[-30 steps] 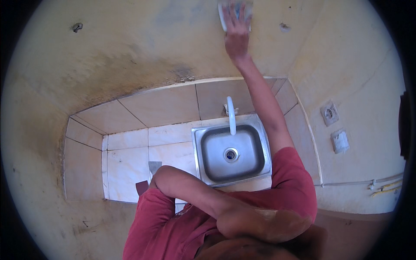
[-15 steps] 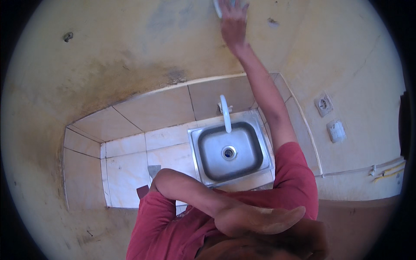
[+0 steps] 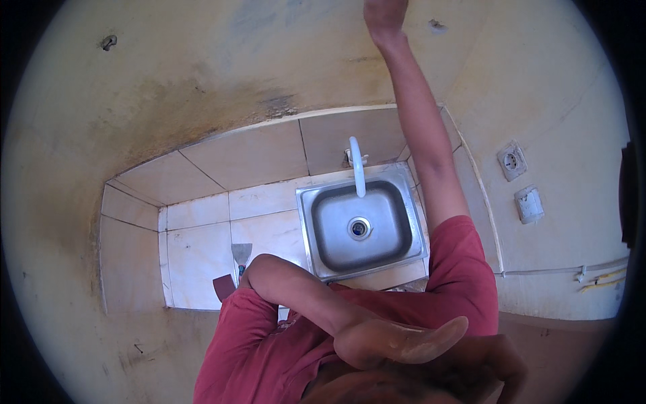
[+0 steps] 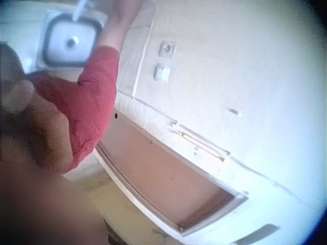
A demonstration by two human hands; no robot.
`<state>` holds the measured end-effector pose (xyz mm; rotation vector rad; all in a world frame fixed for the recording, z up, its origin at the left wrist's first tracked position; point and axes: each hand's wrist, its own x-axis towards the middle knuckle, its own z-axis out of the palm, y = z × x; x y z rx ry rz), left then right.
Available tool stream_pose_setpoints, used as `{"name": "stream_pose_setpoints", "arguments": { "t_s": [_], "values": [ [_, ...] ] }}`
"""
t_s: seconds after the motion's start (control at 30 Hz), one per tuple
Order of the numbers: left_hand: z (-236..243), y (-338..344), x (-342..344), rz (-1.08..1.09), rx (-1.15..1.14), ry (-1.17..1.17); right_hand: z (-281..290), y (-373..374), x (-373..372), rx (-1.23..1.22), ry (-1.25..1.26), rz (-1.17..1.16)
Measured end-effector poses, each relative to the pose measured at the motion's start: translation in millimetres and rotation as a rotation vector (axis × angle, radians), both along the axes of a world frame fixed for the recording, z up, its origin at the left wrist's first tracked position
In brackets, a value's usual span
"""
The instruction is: The person scrubs a wall above a kitchen sink using a white abrasive pad and a putty knife. They alternate between scrubbing with the pad and scraping with the knife to remove surface residue.
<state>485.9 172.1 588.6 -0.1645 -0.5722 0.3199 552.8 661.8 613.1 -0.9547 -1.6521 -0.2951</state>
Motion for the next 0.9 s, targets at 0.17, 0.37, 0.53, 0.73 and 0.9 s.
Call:
{"name": "stream_pose_setpoints", "arguments": {
  "t_s": [0.17, 0.37, 0.53, 0.73, 0.9],
  "values": [
    [-45.7, 13.2, 26.6, 0.065, 0.292, 0.128, -82.2, -27.6, -52.2, 0.426, -0.325, -0.154],
    [-102.0, -7.5, 42.6, 0.314, 0.521, 0.266, -54.8, -11.3, -34.5, 0.083, 0.046, 0.031],
    [-11.7, -1.0, 12.3, 0.263, 0.314, 0.151, -94.9, -27.6, -45.1, 0.336, -0.212, -0.177],
    [-13.8, 0.1, 52.2, 0.763, 0.147, -0.421, 9.1, -10.7, -19.0, 0.349, 0.025, -0.124],
    [-41.0, 73.1, 18.0, 1.196, 0.692, -0.049, -95.9, -30.7, -28.4, 0.272, -0.142, 0.035]
  ]
}}
